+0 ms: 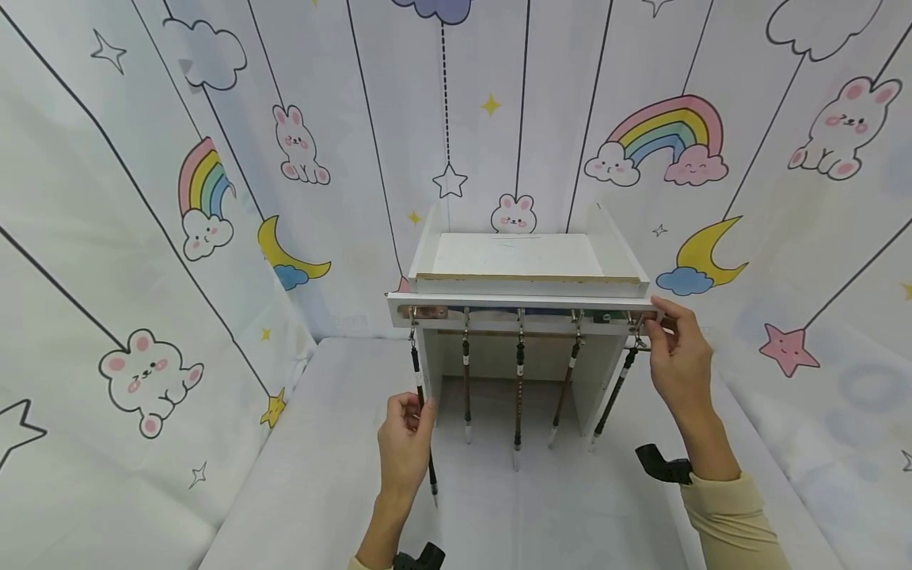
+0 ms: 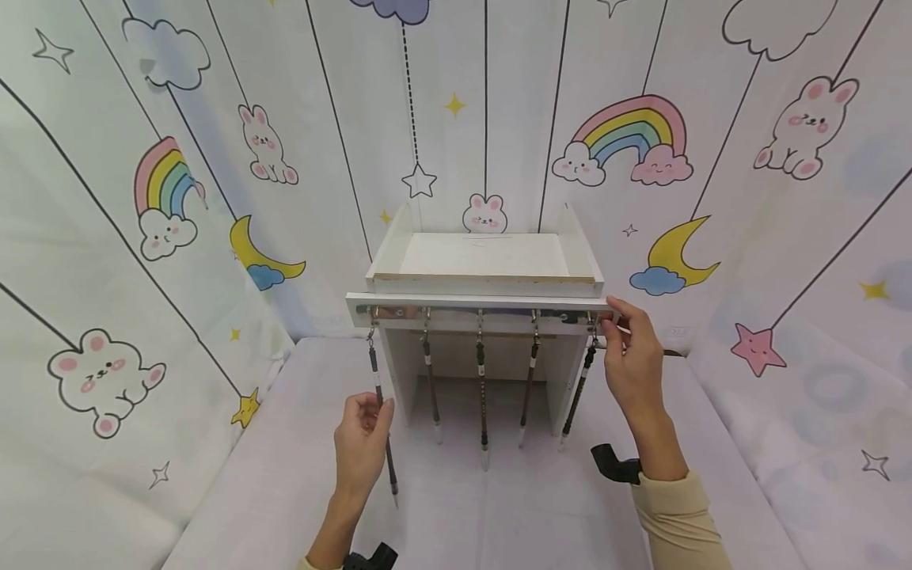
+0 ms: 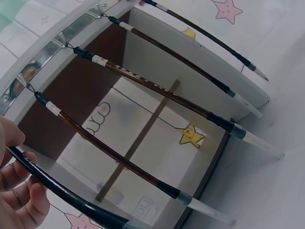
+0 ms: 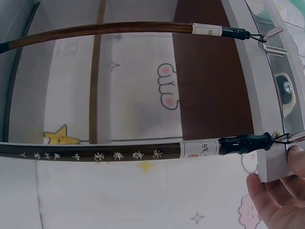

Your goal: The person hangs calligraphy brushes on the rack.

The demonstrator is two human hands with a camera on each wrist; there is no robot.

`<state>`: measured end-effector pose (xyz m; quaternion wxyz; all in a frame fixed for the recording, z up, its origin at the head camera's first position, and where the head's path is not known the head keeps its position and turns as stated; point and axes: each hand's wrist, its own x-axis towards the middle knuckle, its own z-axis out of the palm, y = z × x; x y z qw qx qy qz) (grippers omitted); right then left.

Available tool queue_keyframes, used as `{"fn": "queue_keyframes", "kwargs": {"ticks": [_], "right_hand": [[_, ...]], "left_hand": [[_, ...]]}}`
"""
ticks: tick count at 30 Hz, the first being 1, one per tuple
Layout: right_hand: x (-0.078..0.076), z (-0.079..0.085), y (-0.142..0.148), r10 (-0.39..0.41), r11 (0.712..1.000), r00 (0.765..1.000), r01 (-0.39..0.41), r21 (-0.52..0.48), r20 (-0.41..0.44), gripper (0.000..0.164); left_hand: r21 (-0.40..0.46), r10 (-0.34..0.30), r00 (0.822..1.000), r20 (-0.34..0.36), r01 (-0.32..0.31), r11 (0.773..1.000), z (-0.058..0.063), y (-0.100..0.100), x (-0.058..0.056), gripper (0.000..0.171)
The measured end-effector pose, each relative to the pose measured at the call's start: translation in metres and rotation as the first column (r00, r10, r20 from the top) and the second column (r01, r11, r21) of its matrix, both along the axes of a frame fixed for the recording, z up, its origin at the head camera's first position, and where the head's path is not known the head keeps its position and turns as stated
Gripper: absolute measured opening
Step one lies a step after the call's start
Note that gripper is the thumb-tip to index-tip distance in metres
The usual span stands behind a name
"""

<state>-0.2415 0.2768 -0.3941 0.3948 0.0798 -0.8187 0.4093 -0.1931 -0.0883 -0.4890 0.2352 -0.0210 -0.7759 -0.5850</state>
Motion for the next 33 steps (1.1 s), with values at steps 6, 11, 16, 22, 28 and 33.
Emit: {"fn": "queue_keyframes", "kwargs": {"ticks": [6,11,16,22,28,33], "right_hand": [[-0.0007,-0.0006,0.0002,0.001,1.000,1.000,-0.001,0.003,-0.010,0.047],[-0.0017,-0.0021,0.0012,-0.001,1.000,1.000,0.001,0.004,-0.015,0.047],[-0.0008,-0.0018,0.0008,-0.004,1.000,1.000,0.004,0.001,-0.006,0.046],[-0.0007,-0.0017,0.0008,-0.002,1.000,1.000,0.002,0.005,-0.009,0.047],[-0.0010,-0.0019,0.0010,-0.004,1.000,1.000,0.004,0.011,-0.010,0.046],[-0.0014,-0.0020,0.0009,-0.002,1.000,1.000,0.002,0.012,-0.009,0.046]], "left_hand": [[0.034,-0.006,1.000,-0.015,0.006,0.999,0.0011,-0.0002,0.0008,0.023],[0.038,0.001,1.000,-0.019,-0.001,0.999,0.0031,-0.0008,-0.0002,0.023],[0.033,0.008,1.000,-0.023,-0.007,0.999,0.0039,-0.0014,-0.0018,0.022],[0.021,0.017,1.000,-0.013,-0.017,1.000,0.0021,-0.0021,-0.0036,0.023],[0.011,0.025,1.000,-0.017,-0.025,1.000,0.0022,-0.0025,-0.0047,0.022],[0.010,0.026,1.000,-0.009,-0.025,1.000,0.0017,-0.0028,-0.0066,0.020]]}}
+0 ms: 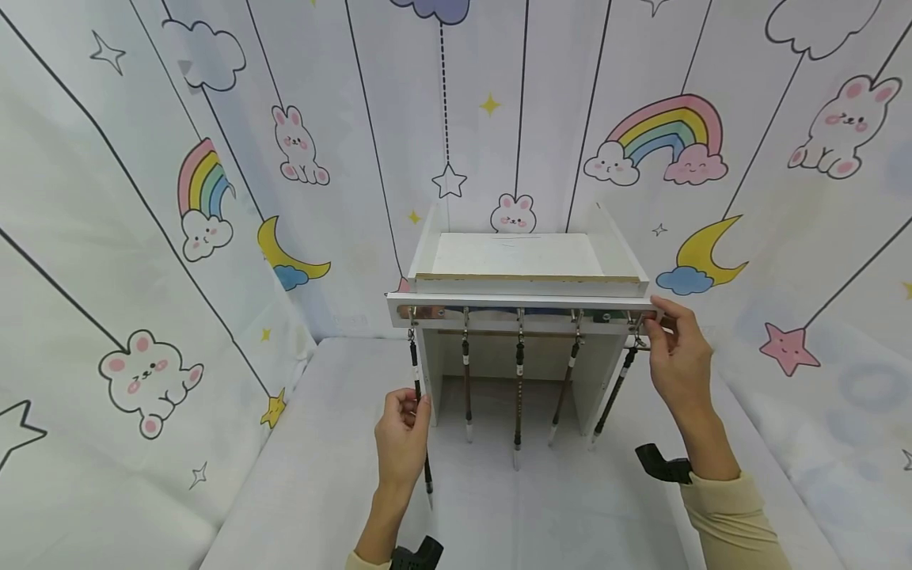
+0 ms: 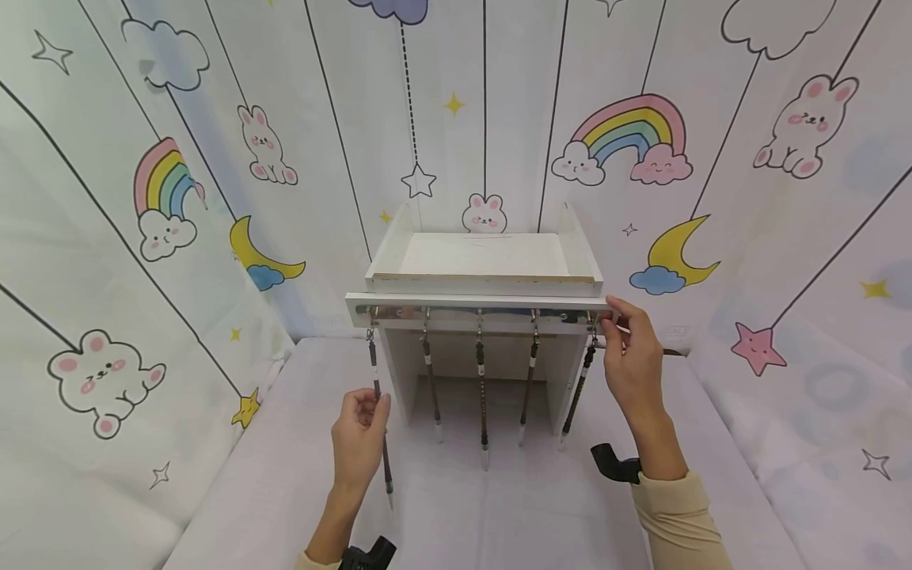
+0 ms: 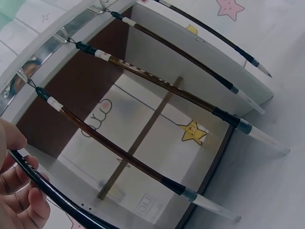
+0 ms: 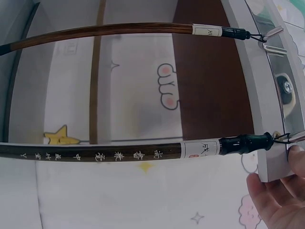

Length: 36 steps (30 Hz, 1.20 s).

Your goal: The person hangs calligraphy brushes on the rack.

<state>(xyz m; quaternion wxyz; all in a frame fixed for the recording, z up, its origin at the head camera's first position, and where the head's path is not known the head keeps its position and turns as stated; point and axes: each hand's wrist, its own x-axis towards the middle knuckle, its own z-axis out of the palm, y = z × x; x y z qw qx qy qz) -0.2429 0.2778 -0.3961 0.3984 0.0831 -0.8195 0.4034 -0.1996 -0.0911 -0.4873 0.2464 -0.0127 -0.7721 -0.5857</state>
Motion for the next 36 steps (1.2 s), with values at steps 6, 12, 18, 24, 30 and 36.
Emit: {"fn": "queue_keyframes", "kwargs": {"ticks": [6,12,18,24,30,36], "right_hand": [[0.000,0.000,0.000,0.004,1.000,1.000,-0.004,0.001,-0.008,0.046],[0.000,0.000,0.000,0.003,1.000,1.000,-0.003,0.005,-0.008,0.047],[0.000,0.000,0.000,0.002,1.000,1.000,-0.002,0.009,-0.005,0.047],[0.000,0.000,0.000,-0.002,1.000,1.000,0.002,0.005,0.004,0.047],[0.000,0.001,0.000,0.002,1.000,1.000,-0.002,0.004,0.004,0.047],[0.000,0.000,0.000,0.003,1.000,1.000,-0.003,0.003,0.000,0.047]], "left_hand": [[-0.026,0.014,1.000,0.011,-0.014,1.000,-0.004,0.000,-0.005,0.020],[-0.038,0.024,1.000,0.011,-0.023,0.999,-0.007,-0.002,-0.011,0.021],[-0.054,0.026,1.000,0.003,-0.026,0.998,-0.010,-0.002,-0.016,0.021],[-0.082,0.034,0.999,-0.001,-0.033,0.996,-0.016,-0.003,-0.021,0.021],[-0.127,0.061,0.997,-0.039,-0.066,0.990,-0.022,-0.005,-0.027,0.020],[-0.143,0.070,0.995,-0.066,-0.079,0.987,-0.025,-0.007,-0.034,0.018]]}}
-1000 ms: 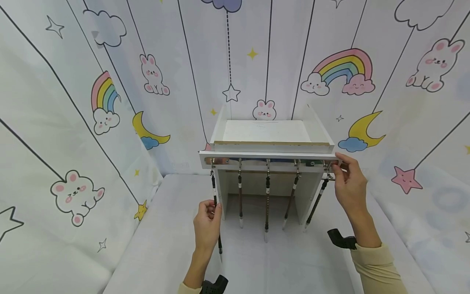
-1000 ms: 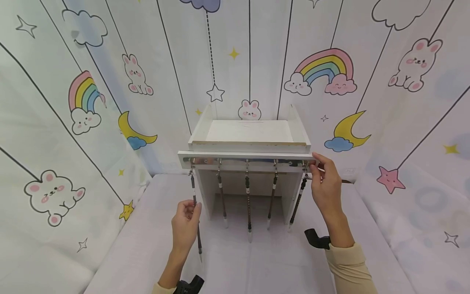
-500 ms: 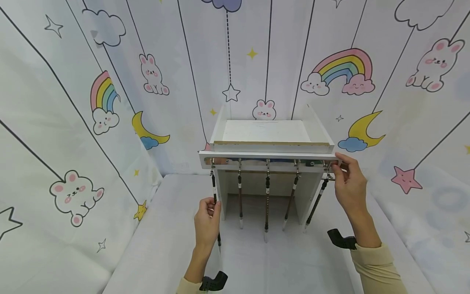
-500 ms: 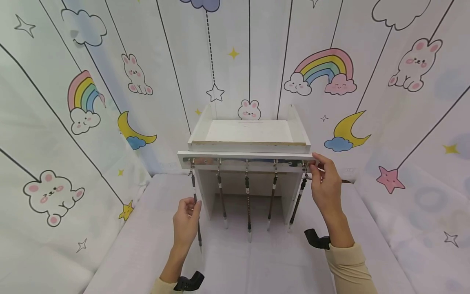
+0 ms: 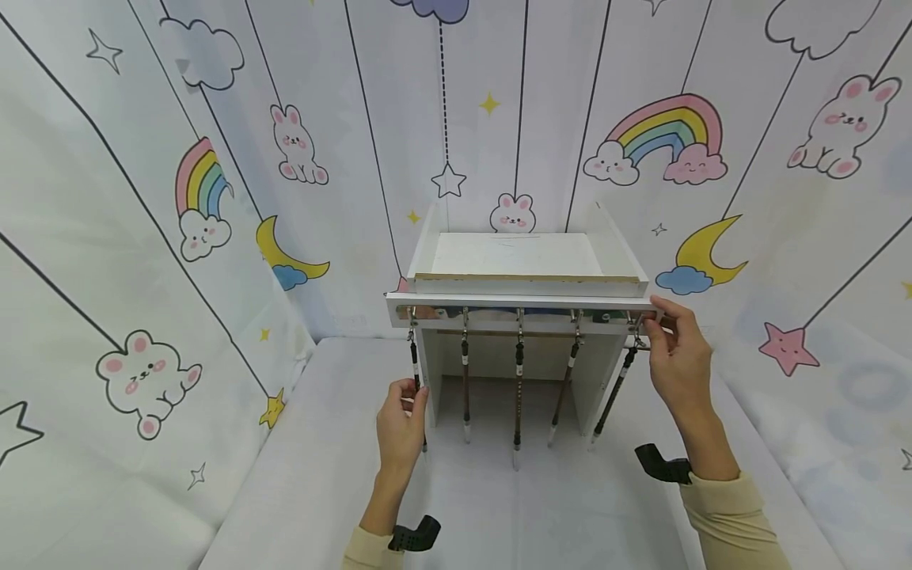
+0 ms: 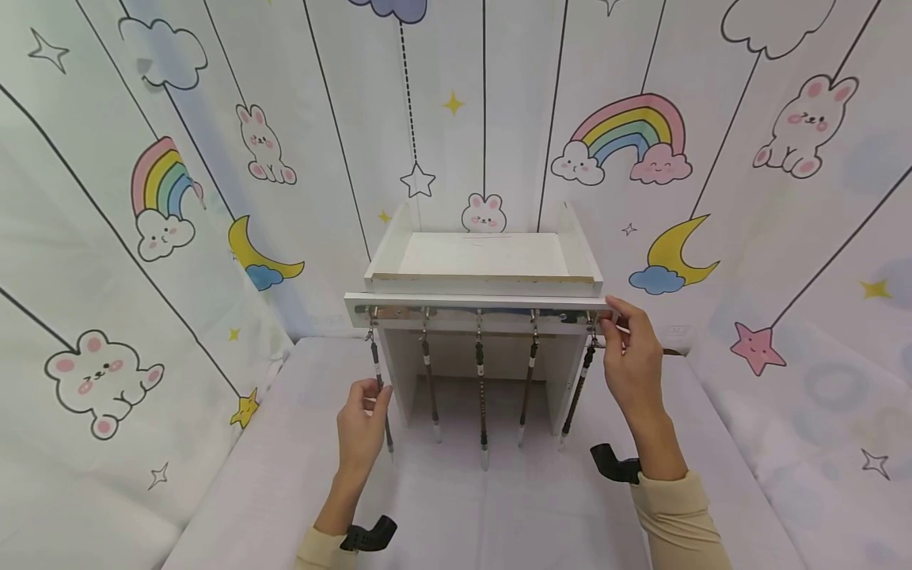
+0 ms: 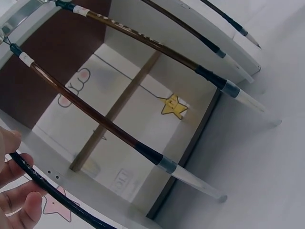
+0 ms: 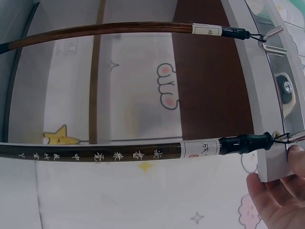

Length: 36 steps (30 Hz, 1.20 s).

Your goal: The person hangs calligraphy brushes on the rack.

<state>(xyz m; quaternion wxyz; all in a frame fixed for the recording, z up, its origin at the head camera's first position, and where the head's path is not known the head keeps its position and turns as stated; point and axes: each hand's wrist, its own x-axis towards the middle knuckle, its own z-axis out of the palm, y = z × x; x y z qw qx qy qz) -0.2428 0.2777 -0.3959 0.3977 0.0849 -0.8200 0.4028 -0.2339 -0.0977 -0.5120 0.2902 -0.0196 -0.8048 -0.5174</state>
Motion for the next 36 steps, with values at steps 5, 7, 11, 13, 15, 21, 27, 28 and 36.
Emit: {"fn": "queue_keyframes", "kwargs": {"ticks": [5,7,11,13,15,21,27,28,36], "right_hand": [[-0.001,-0.001,0.001,0.002,1.000,1.000,-0.002,0.004,-0.003,0.047],[-0.002,-0.002,0.002,0.003,1.000,1.000,-0.003,0.006,-0.005,0.047],[-0.001,-0.001,0.002,0.003,1.000,1.000,-0.003,0.004,-0.002,0.047],[-0.001,-0.001,0.002,0.001,1.000,1.000,-0.001,0.000,0.004,0.046],[0.000,-0.001,0.002,0.000,1.000,1.000,0.000,-0.005,0.009,0.046],[0.001,0.000,0.001,-0.005,1.000,1.000,0.005,-0.007,0.008,0.044],[0.000,0.000,0.001,-0.005,1.000,1.000,0.005,0.000,0.003,0.045],[0.000,0.000,0.001,-0.004,1.000,1.000,0.004,0.001,0.003,0.045],[-0.001,0.000,0.001,-0.006,1.000,1.000,0.006,0.001,0.006,0.046]], "left_hand": [[-0.037,0.011,1.000,0.009,-0.011,0.999,-0.005,-0.002,-0.009,0.016],[-0.062,0.024,1.000,0.010,-0.023,0.998,-0.006,-0.003,-0.013,0.016],[-0.100,0.049,0.999,-0.003,-0.049,0.994,-0.007,-0.004,-0.018,0.015],[-0.109,0.055,0.998,-0.001,-0.055,0.992,-0.007,-0.005,-0.020,0.016],[-0.119,0.061,0.998,0.002,-0.060,0.991,-0.008,-0.005,-0.022,0.016],[-0.151,0.070,0.998,0.003,-0.069,0.986,-0.008,-0.007,-0.025,0.017],[-0.156,0.048,0.999,-0.004,-0.048,0.987,-0.006,-0.009,-0.026,0.017],[-0.156,0.044,0.999,-0.002,-0.044,0.987,-0.006,-0.010,-0.026,0.017],[-0.149,0.028,0.999,0.046,-0.021,0.989,-0.005,-0.011,-0.025,0.018]]}}
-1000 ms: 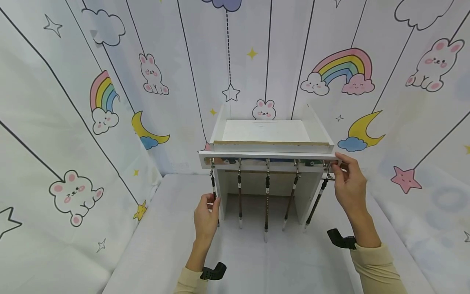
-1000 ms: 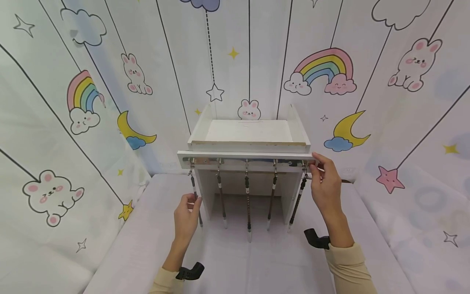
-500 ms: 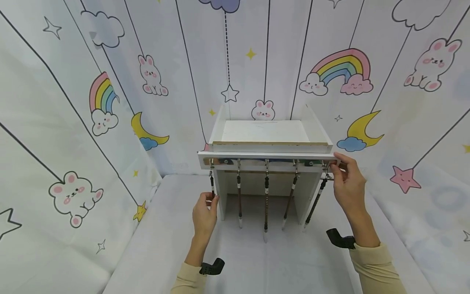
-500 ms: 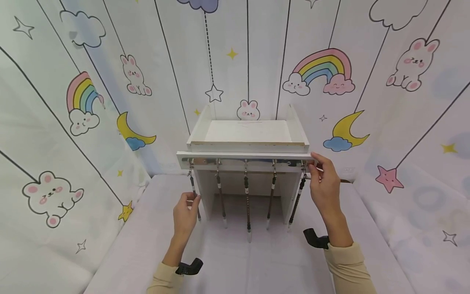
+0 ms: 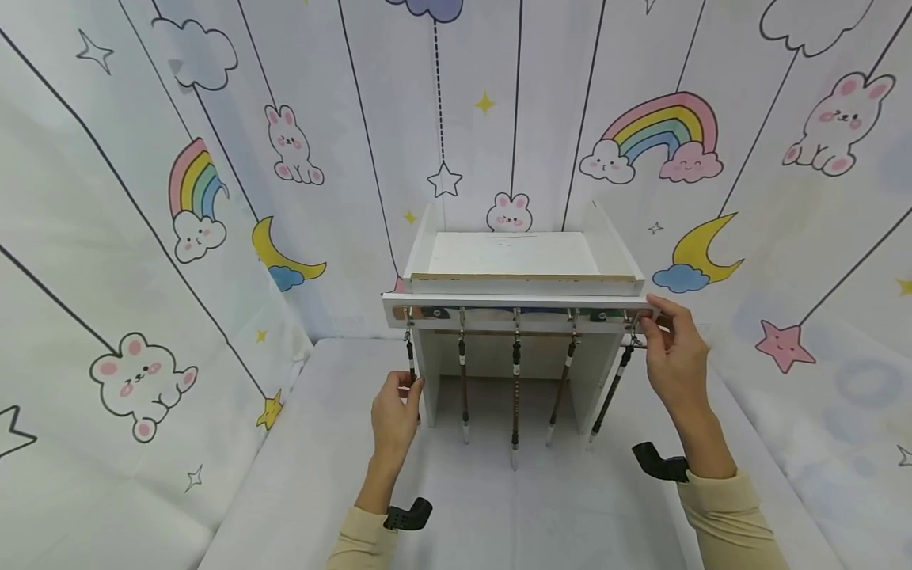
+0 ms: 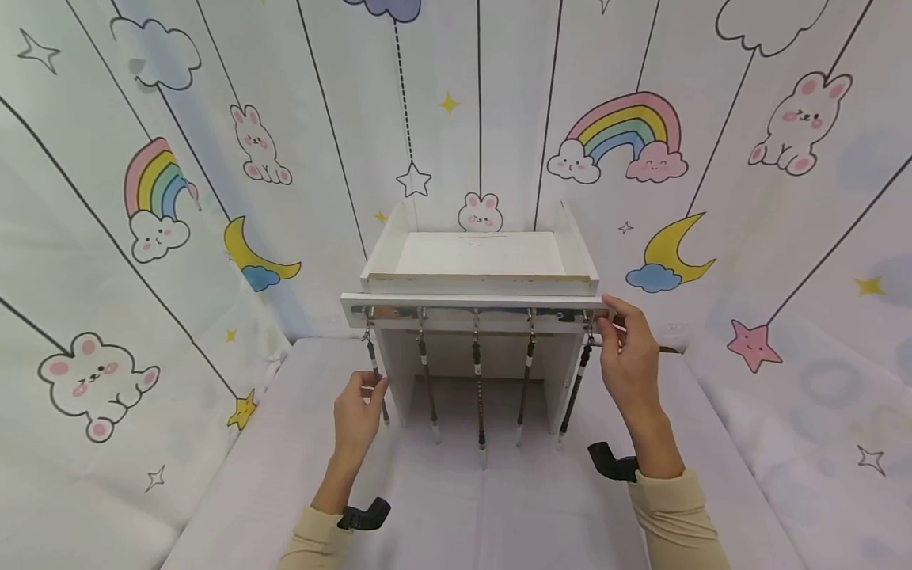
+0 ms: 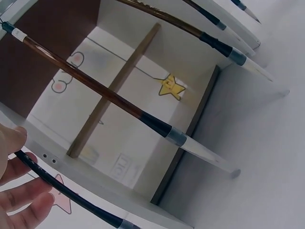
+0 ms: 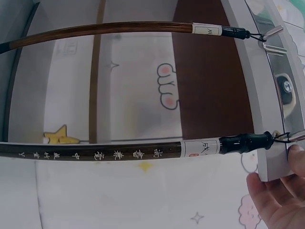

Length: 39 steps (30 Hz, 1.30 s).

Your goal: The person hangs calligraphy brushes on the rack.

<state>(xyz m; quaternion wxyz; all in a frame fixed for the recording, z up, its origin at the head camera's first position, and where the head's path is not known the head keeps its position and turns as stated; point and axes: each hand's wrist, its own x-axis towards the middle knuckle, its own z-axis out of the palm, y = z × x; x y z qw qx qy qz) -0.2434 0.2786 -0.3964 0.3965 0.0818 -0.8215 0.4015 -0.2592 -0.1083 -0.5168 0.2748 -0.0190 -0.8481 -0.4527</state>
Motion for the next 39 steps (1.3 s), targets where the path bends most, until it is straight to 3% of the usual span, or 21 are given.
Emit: {"fn": "queue_keyframes", "kwargs": {"ticks": [17,29,39], "right_hand": [[-0.0011,-0.0001,0.0012,0.004,1.000,1.000,-0.004,0.005,-0.008,0.046],[0.0001,0.0010,0.0012,0.007,1.000,1.000,-0.007,0.002,-0.001,0.045],[0.0010,0.0006,0.0025,0.013,1.000,1.000,-0.013,0.014,-0.002,0.045]], "left_hand": [[0.015,-0.018,0.999,0.036,0.018,1.000,0.0001,-0.0016,0.0015,0.020],[0.030,-0.003,1.000,0.005,0.003,1.000,0.0016,0.0006,0.0045,0.019],[-0.011,0.011,1.000,-0.001,-0.011,1.000,0.0023,0.0006,0.0054,0.018]]}}
